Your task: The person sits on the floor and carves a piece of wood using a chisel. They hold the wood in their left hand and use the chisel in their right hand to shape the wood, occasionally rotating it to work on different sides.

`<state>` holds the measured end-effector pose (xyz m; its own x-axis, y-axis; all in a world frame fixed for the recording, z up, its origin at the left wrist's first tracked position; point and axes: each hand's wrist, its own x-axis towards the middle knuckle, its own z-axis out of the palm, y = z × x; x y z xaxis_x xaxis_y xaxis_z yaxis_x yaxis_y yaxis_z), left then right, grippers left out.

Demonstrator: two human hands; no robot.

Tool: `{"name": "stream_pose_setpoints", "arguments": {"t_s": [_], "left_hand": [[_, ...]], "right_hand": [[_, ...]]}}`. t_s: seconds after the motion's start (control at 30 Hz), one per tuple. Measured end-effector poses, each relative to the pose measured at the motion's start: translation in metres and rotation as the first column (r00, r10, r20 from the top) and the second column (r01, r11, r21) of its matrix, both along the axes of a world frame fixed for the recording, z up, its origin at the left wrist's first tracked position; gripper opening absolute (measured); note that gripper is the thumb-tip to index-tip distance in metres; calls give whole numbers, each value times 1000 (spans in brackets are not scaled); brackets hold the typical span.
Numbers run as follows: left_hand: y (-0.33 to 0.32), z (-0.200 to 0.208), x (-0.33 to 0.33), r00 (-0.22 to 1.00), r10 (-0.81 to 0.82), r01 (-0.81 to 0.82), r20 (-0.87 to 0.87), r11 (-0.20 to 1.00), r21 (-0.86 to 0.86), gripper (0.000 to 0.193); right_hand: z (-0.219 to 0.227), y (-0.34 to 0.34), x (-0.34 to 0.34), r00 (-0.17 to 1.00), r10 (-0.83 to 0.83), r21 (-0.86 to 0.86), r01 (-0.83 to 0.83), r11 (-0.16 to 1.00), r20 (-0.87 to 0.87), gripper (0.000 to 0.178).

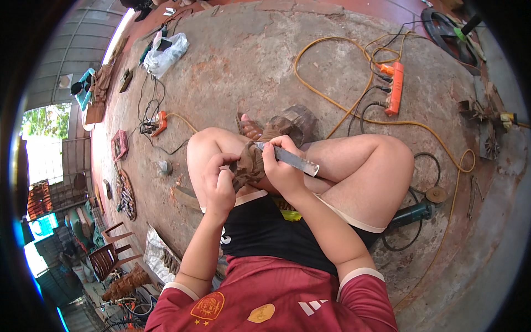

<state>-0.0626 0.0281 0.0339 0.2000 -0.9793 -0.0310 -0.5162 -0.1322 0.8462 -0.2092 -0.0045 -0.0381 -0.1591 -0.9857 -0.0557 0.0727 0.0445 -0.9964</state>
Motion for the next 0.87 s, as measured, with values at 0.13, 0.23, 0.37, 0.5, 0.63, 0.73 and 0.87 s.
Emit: {"name": "stream_pose_setpoints", "arguments": {"t_s": [0.13,0.23,0.37,0.5,0.63,0.73,0.87], "left_hand": [[-1,-1,1,1000,-22,23,21,999,-26,28],[-1,-1,1,999,-28,29,23,999,-34,28],[-1,1,-2,1000,-15,15,10,1000,-15,28],[-1,1,-2,999,-35,36,41,999,-23,28],[-1,-1,-2,1000,-4,3,-7,999,-34,28],[-1,2,-3,1000,-9,9,-11,1000,-22,29],[0,2,0,1000,-20,20,0,1000,5,29]], "right_hand": [[-2,4,-4,988,-34,-35,29,999,-153,18],[-5,7,-4,995,-50,-36,47,998,-87,21],[9,4,0,997,-24,-96,16,995,-78,23],[0,6,-2,992,-54,-80,44,996,-115,24],[-7,7,-4,994,-89,2,89,996,-59,26],[-5,5,0,998,-53,-77,52,996,-14,27],[-1,6,-1,994,42,-128,-56,990,-105,24]]}}
